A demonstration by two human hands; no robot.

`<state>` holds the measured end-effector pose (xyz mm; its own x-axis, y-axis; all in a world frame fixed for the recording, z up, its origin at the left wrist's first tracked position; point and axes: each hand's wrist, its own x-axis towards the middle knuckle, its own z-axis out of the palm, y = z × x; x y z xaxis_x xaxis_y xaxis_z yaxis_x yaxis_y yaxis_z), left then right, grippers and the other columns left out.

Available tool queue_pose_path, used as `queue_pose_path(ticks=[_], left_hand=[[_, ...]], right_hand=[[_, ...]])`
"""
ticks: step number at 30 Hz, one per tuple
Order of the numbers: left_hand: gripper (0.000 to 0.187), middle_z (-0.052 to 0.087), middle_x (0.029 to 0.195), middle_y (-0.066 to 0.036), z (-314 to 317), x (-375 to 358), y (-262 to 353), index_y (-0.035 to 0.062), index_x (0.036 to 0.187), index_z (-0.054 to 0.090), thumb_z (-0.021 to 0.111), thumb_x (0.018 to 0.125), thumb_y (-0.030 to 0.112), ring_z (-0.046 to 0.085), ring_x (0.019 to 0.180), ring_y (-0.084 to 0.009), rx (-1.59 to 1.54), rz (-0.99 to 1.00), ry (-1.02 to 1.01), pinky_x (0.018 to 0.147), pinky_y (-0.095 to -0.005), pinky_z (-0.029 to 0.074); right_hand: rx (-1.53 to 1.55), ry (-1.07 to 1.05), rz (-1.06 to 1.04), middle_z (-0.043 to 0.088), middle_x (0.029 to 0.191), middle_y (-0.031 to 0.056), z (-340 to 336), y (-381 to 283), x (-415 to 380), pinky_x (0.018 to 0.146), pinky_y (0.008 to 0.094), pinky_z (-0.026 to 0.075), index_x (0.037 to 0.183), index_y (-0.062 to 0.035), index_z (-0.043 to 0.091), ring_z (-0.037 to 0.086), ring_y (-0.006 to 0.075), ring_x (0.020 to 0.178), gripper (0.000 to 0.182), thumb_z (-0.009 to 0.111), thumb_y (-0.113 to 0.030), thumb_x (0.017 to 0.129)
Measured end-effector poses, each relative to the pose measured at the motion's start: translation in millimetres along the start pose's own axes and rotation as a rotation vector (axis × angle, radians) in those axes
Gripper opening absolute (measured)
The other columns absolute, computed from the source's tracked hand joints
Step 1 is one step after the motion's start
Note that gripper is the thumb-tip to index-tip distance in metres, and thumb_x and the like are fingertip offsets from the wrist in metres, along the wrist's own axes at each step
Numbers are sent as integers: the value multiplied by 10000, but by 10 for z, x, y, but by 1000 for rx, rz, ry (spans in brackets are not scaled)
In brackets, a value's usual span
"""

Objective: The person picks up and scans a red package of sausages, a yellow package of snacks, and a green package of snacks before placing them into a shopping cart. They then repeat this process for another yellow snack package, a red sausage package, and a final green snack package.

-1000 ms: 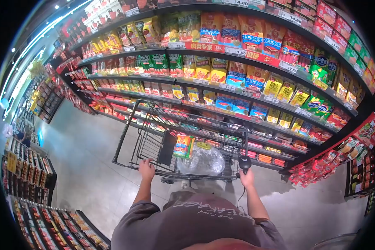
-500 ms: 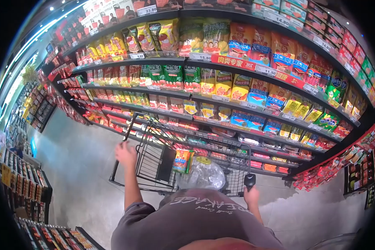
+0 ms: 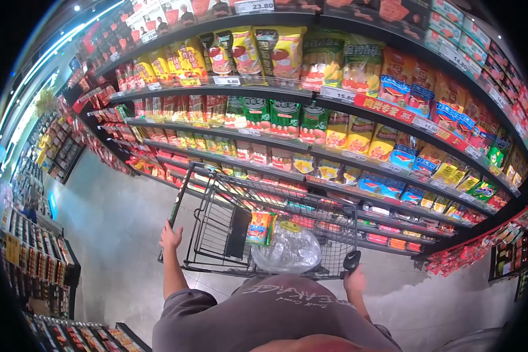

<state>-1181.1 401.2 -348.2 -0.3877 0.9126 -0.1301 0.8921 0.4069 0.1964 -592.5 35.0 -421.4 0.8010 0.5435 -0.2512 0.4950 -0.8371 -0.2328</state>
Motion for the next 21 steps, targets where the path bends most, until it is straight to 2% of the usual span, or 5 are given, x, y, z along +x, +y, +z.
queue_pose_path(ticks=[4, 7, 10, 16, 21], left_hand=[[762, 386, 1537, -124, 216, 735, -481, 245, 1537, 328, 652, 884, 466, 367, 1411, -346, -180, 117, -54, 1073, -698, 263], [753, 402, 1525, -131, -82, 590, -54, 220, 1529, 347, 676, 875, 396, 374, 1398, -367, 12, 201, 84, 1101, -629, 294], [593, 524, 1393, -175, -537, 413, 1072, 121, 1411, 509, 683, 861, 255, 453, 1303, -378, -176, 644, 510, 1092, -438, 363], [308, 643, 1133, -138, -1730, -1046, 3597, 48, 1206, 636, 633, 917, 154, 658, 1010, -281, -832, 1255, 94, 883, -378, 510], [326, 617, 1194, -104, -2001, -1718, 5104, 123, 1209, 631, 595, 913, 257, 630, 1080, -322, -671, 1583, 338, 894, -427, 526]], right_hand=[[82, 25, 9, 690, 965, 214, 193, -132, -131, 744, 551, 531, 1252, -65, 466, 683, 428, 859, 450, 625, -268, 883], [51, -18, 12, 691, 991, 205, 195, -264, -181, 753, 543, 530, 1311, -66, 454, 684, 423, 871, 486, 601, -250, 885], [18, -49, 11, 694, 965, 201, 16, -427, -326, 745, 545, 527, 1259, -66, 470, 686, 418, 863, 440, 604, -247, 881], [-25, -16, -24, 699, 949, 190, 193, -432, -392, 737, 536, 525, 1173, -78, 479, 692, 410, 874, 420, 662, -276, 851], [66, 17, 45, 695, 939, 209, 330, -445, -466, 753, 543, 524, 1164, -101, 466, 683, 430, 881, 429, 694, -272, 843]])
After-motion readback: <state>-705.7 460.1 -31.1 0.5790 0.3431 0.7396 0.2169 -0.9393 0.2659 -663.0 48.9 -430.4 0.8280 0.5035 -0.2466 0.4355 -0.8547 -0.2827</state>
